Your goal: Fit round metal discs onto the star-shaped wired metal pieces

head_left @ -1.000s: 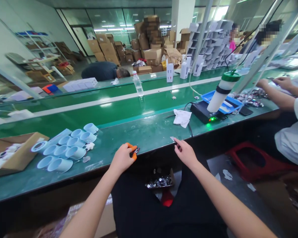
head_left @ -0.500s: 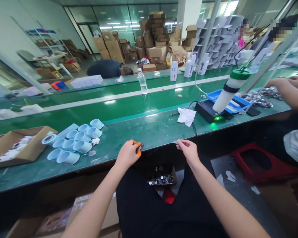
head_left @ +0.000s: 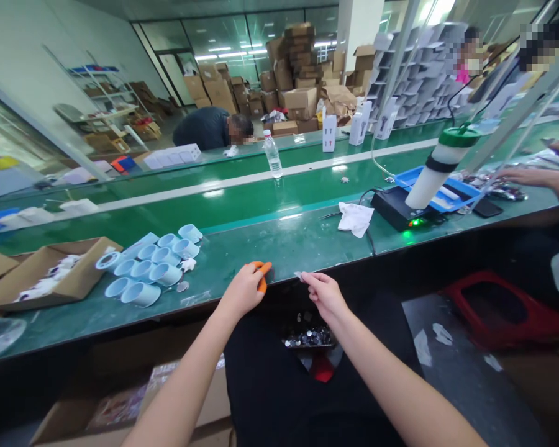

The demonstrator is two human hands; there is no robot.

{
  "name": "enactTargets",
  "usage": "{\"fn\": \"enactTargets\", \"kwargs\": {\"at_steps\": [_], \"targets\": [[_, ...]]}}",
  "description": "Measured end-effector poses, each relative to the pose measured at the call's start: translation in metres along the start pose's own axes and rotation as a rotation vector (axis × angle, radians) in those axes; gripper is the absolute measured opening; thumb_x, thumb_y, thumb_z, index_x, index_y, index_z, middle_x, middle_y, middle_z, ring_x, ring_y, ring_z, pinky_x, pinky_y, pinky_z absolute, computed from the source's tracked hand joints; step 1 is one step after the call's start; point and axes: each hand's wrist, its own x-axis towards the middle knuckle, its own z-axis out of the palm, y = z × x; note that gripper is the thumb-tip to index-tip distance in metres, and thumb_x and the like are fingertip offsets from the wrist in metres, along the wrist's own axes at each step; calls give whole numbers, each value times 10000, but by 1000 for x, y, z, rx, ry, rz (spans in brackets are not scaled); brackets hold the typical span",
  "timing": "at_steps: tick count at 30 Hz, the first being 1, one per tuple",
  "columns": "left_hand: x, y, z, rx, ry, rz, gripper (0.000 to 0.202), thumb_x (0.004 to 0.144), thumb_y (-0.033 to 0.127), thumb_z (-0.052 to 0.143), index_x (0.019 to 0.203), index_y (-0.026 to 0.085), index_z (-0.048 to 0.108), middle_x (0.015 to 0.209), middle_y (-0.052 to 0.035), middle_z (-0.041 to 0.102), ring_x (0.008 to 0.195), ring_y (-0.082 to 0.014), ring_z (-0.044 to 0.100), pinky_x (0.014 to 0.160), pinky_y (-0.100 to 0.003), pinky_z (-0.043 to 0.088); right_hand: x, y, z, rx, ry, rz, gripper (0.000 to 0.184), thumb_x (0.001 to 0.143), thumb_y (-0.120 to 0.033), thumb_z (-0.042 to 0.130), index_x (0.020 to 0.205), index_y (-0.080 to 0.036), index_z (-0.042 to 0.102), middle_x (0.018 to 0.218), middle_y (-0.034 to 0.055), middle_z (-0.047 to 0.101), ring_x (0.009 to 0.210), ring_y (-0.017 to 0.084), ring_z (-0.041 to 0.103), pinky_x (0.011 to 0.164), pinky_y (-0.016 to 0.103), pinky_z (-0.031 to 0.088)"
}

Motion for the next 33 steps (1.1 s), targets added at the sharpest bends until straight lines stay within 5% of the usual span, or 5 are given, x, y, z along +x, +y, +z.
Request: {"fn": "enactTargets", "kwargs": {"at_steps": [5,12,20,33], "targets": [[-6,4,-3,-86,-126,91,410,900,134,583,1303,161,653,1352,-191,594,1200,-323,579,1029,-521,525,-7,6,-8,38,14,52,357,509,-331,926,739,-134,738,731,55,705,498,44,392,397,178,204],[-2,10,-4,-165,-187,73,459,903,56,535,1327,199,639,1234,-142,663,1084,-266,628,969,-451,556,-13,21,-23,3,77,76,367,490,-331,922,731,-142,720,570,-23,569,468,41,348,405,186,178],[5,20,4,-158,-145,53,407,955,128,478,1323,171,645,1127,-152,666,1025,-269,662,913,-412,571,-8,46,-7,-164,45,-15,368,574,-419,898,765,-146,743,645,24,661,492,78,434,434,218,215],[8,19,5,-201,-145,-2,378,957,137,461,1282,163,652,1117,-140,652,1044,-253,665,935,-390,571,-2,63,14,12,28,35,450,534,-460,934,794,-138,755,634,14,667,446,46,356,412,210,178]]}}
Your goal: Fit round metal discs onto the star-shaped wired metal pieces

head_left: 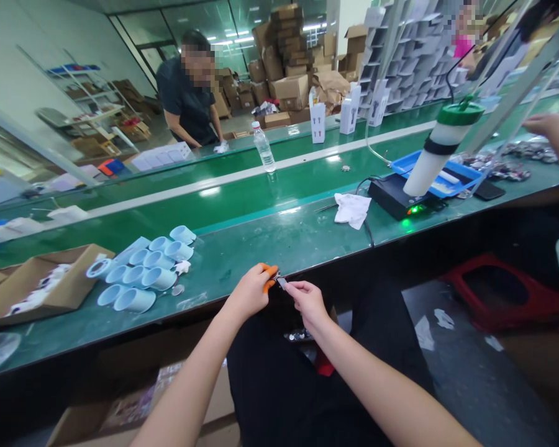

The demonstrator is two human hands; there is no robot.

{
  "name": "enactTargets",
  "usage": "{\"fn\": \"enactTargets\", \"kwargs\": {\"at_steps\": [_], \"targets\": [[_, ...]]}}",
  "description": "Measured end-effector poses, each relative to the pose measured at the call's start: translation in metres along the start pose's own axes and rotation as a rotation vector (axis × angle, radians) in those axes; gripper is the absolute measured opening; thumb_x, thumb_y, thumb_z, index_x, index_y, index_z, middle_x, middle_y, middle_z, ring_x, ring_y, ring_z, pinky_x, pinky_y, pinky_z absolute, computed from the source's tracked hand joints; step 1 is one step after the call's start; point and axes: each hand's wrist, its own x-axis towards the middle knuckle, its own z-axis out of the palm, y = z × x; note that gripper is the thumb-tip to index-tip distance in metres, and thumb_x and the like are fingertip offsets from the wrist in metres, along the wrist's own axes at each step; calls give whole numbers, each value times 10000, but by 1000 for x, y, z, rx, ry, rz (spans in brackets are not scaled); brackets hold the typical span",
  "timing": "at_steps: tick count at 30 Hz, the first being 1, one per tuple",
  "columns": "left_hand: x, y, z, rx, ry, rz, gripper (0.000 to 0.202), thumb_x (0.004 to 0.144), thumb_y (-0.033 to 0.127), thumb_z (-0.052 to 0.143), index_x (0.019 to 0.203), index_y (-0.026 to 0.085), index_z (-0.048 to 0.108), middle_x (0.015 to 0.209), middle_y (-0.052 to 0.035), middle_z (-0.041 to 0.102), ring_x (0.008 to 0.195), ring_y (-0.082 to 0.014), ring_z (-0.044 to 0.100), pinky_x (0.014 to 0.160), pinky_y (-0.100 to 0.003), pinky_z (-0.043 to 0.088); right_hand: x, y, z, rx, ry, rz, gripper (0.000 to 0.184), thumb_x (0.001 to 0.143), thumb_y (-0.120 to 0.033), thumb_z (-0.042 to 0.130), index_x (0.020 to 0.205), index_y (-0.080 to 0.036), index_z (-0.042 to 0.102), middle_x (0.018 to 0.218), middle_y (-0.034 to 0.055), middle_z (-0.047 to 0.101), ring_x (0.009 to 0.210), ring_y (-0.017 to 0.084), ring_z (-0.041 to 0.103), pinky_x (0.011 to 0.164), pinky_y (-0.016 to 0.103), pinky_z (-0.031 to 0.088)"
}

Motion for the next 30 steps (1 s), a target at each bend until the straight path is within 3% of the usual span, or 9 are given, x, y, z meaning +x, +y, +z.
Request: {"fn": "enactTargets", "kwargs": {"at_steps": [10,13,15,17,20,25,30], "targets": [[1,2,-3,-28,-17,-25,368,930,119,495,1250,166,671,1102,-125,654,1030,-248,670,928,-384,575,2,7,10,79,-5,35,417,530,-434,912,785,-141,759,737,68,745,432,37,357,409,215,177],[1,2,-2,-30,-30,-22,360,911,113,538,1236,174,678,1076,-118,652,1011,-241,670,914,-373,575,1,5,8,4,36,-51,380,550,-418,912,766,-143,763,756,82,763,499,90,519,443,223,331],[2,1,-1,-24,-35,-24,351,899,101,556,1215,178,688,1061,-116,649,1004,-239,667,910,-371,573,2,-1,6,-85,48,-151,328,572,-391,908,736,-147,762,740,83,763,603,146,628,547,252,460],[3,2,0,-21,-46,-35,336,894,94,562,1193,170,696,1058,-120,646,1001,-241,665,913,-376,570,4,-7,3,-199,57,-238,275,606,-369,889,712,-151,760,702,78,751,655,178,668,629,282,513],[3,4,-3,-37,-73,-38,331,901,128,575,1210,170,686,1089,-122,641,1005,-243,668,925,-379,566,7,-15,0,-305,67,-268,237,632,-354,865,696,-154,755,668,72,735,638,186,669,628,293,521],[6,10,-11,-5,-115,-53,327,938,169,526,1223,187,684,1094,-115,645,996,-240,682,921,-365,562,4,-16,-4,-247,26,-217,240,637,-355,866,719,-155,760,718,81,755,684,192,689,675,302,535],[11,16,-8,157,-134,-56,322,923,127,507,1175,187,697,1016,-105,639,879,-223,675,821,-338,563,2,-14,-2,-198,23,-190,256,604,-362,883,711,-161,765,730,83,760,712,201,697,690,309,537]]}}
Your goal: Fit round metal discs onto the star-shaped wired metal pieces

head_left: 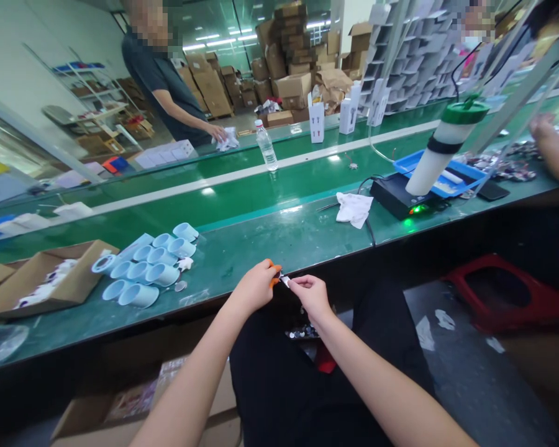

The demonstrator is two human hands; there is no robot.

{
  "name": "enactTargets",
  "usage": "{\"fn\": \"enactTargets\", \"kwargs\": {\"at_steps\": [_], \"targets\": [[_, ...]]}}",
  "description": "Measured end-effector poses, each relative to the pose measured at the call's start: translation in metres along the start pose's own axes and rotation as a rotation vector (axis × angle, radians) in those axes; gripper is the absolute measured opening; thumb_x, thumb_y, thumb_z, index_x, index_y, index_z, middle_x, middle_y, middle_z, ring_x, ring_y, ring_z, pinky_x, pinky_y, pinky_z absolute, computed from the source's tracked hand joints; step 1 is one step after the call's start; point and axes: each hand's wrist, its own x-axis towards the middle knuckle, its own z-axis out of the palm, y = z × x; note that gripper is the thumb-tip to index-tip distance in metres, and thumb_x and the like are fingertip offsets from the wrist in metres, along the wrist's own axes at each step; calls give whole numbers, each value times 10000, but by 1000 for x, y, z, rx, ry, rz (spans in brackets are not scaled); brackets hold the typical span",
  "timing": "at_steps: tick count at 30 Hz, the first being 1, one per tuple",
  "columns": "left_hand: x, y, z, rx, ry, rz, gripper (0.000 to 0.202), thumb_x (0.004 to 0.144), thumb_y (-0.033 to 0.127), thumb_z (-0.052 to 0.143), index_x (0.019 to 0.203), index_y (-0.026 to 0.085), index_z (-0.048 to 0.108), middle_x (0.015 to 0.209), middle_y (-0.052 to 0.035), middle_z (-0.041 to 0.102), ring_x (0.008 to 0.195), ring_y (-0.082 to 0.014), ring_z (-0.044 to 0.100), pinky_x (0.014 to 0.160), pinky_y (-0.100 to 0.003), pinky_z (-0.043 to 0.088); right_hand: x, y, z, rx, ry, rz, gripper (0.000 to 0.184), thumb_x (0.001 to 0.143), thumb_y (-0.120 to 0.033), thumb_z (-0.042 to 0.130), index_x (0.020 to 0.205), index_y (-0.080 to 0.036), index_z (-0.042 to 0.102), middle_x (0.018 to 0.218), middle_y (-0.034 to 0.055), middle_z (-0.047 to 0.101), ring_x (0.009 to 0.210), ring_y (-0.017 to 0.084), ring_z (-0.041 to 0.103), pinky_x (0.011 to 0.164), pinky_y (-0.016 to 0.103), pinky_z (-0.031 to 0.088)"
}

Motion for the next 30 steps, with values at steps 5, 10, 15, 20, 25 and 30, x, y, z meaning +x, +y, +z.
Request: {"fn": "enactTargets", "kwargs": {"at_steps": [5,10,15,20,25,30], "targets": [[-1,6,7,115,28,31,359,891,50,464,1156,151,685,985,-130,622,912,-254,631,818,-362,554,1,0,1,68,17,63,286,566,-376,892,695,-161,754,709,77,747,648,182,662,550,265,465],[-4,7,13,109,46,28,409,884,20,429,1207,120,658,1018,-158,614,957,-281,610,862,-411,554,0,5,1,82,16,106,343,550,-420,901,728,-162,761,740,85,754,609,174,637,466,245,390],[-4,6,15,109,63,22,458,848,5,451,1235,144,654,1022,-145,611,964,-274,602,880,-413,557,1,12,5,97,32,42,343,562,-422,903,727,-161,755,738,84,760,671,197,680,573,277,494],[-4,6,15,117,59,16,456,856,14,445,1235,140,667,1025,-149,620,975,-277,611,877,-400,553,3,7,10,-46,59,-85,277,631,-397,866,715,-162,746,700,83,750,669,202,687,658,310,540],[0,-3,8,61,31,17,444,889,53,441,1255,133,678,1041,-147,646,968,-265,646,887,-375,550,4,-2,10,-131,43,-89,224,659,-359,833,701,-159,739,681,85,745,650,209,687,630,305,533],[8,-17,-3,-125,-1,-21,455,858,63,433,1199,164,717,1054,-102,689,971,-224,674,909,-324,538,5,-4,8,-100,42,-28,237,611,-345,846,686,-153,730,656,74,731,627,196,667,603,292,509]]}}
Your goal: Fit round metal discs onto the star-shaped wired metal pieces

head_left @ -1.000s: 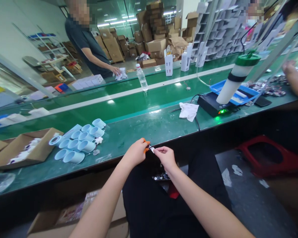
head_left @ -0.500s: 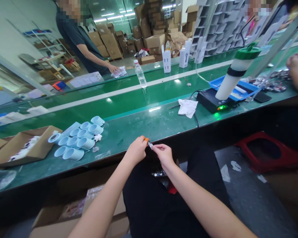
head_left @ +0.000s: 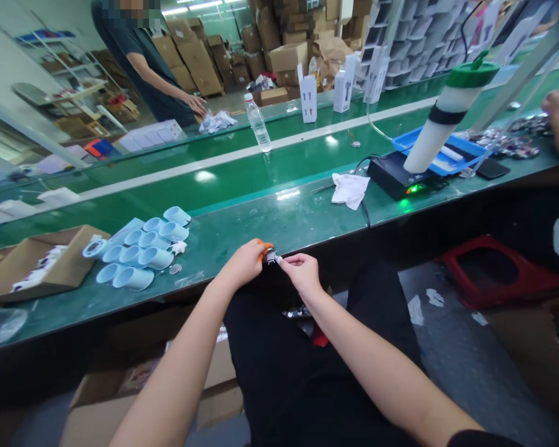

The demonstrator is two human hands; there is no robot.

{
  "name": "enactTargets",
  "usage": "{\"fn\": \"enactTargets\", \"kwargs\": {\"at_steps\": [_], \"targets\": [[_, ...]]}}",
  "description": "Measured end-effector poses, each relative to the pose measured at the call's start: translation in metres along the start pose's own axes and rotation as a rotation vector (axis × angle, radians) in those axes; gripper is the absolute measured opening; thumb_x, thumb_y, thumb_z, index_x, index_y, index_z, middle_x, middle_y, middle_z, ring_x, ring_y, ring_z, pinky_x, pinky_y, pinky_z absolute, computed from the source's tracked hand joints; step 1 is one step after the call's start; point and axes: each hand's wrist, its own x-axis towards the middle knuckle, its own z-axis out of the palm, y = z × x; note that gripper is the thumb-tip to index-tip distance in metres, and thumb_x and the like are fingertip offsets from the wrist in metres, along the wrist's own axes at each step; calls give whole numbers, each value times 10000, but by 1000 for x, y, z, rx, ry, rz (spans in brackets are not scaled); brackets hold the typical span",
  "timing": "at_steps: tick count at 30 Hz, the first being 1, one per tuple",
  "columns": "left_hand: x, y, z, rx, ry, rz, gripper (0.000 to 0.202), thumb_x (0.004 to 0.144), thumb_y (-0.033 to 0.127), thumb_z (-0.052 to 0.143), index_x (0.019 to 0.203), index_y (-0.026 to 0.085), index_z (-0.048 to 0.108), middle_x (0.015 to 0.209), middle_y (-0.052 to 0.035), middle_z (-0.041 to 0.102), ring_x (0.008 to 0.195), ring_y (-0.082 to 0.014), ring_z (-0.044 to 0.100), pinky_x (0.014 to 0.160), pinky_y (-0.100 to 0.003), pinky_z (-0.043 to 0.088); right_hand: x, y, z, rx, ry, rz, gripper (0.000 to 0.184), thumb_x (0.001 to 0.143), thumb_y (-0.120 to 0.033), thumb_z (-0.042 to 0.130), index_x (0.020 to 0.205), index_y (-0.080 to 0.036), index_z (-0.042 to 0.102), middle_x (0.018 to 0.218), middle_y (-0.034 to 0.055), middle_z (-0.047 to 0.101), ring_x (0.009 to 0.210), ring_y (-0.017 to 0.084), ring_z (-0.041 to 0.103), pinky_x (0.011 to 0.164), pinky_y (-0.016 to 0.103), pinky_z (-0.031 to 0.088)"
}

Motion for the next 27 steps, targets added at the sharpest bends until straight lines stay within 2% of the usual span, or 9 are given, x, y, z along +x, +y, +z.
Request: {"fn": "enactTargets", "kwargs": {"at_steps": [5,9,13,16,19,20,22,25,27], "targets": [[1,-2,0,-241,94,-126,409,842,120,470,1141,176,744,1020,-84,716,920,-215,676,911,-344,532,2,0,-3,49,-21,37,215,598,-310,838,687,-149,727,655,63,726,631,181,662,624,286,508],[0,-4,12,-487,250,-299,237,855,220,556,945,174,771,974,-92,756,747,-202,676,779,-347,555,-4,-3,-8,75,-26,22,230,606,-324,843,693,-150,719,677,61,733,662,185,673,661,295,522],[4,-14,23,-589,443,-396,294,897,345,566,1016,149,750,908,-109,764,683,-193,686,696,-331,559,-6,-15,-21,60,-19,-53,275,656,-389,850,719,-154,720,681,55,729,640,181,654,650,307,523],[-4,-13,17,-659,629,-454,408,952,408,486,1141,118,700,983,-133,750,746,-182,694,706,-317,556,15,-37,-42,26,18,-201,305,683,-431,857,753,-162,729,695,51,729,629,177,636,632,312,519],[-29,6,11,-789,803,-463,408,963,423,510,1206,138,673,1038,-114,730,808,-163,682,713,-284,540,62,-68,-73,-65,80,-442,316,693,-447,861,766,-167,734,730,55,737,661,181,642,660,319,526],[-40,16,14,-844,805,-459,386,949,421,552,1195,155,687,1023,-98,729,807,-158,675,709,-274,535,81,-77,-84,-115,96,-508,325,697,-462,856,771,-168,737,723,54,733,653,180,638,652,320,524],[-62,37,30,-917,652,-458,344,931,403,597,1161,177,718,971,-75,733,775,-153,665,694,-267,534,118,-91,-104,-208,125,-596,353,691,-491,854,767,-166,739,705,54,724,627,176,628,625,319,520],[-81,58,80,-871,300,-460,326,952,341,526,1143,170,727,945,-84,741,745,-171,682,676,-288,556,157,-96,-123,-259,94,-631,392,668,-517,861,778,-162,737,728,67,733,632,180,643,625,324,532],[-79,59,119,-734,152,-481,352,971,278,437,1125,158,731,1000,-107,744,756,-181,704,690,-305,574,169,-92,-128,-258,47,-612,402,659,-521,868,783,-162,735,737,72,737,638,185,656,641,332,545]]}}
